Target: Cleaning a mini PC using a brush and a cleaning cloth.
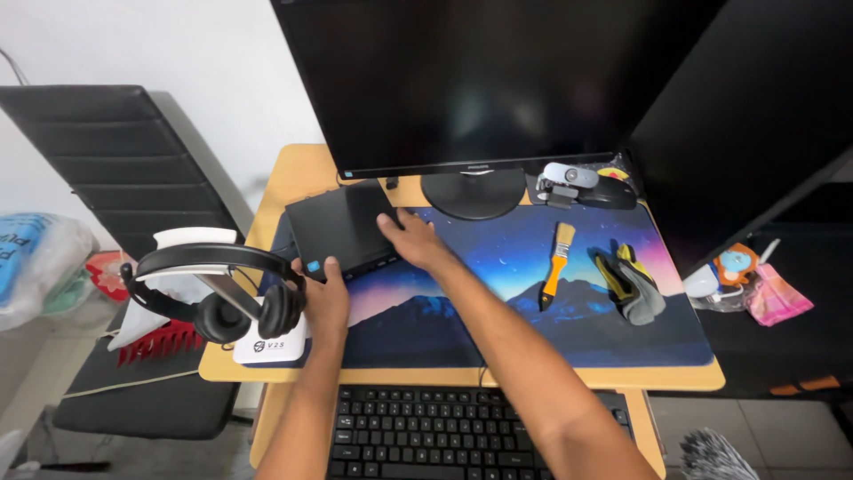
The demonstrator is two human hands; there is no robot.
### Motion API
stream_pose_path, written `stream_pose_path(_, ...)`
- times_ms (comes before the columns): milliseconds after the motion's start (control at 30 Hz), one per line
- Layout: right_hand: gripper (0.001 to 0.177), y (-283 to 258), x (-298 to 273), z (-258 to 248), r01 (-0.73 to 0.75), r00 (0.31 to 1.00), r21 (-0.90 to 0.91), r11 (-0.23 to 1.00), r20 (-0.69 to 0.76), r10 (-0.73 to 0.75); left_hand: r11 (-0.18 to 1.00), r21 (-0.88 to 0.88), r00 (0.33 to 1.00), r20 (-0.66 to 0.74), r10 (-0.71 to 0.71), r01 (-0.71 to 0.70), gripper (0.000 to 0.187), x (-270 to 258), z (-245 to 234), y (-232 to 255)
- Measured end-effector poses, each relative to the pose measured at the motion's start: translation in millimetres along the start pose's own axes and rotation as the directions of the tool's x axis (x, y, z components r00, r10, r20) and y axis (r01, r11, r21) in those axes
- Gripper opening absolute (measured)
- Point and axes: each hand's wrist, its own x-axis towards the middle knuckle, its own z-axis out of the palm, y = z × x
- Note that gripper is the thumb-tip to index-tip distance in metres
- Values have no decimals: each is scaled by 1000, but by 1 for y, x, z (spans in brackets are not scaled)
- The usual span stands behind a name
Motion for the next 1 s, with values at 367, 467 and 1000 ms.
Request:
stream_pose_path(367,57,-15,-82,-39,7,1000,313,950,-4,-6,960,-215,983,1,183,-178,69,-67,-9,23)
stream_pose_path(467,55,-17,-127,-66,-47,999,346,937,-6,53,946,-280,977,88,196,-165,67,-95,-17,42)
stream_pose_path(1000,73,8,-223,-143,-203,955,139,969,-193,227,936,-352,851,501,158,33,67,-159,-10,100)
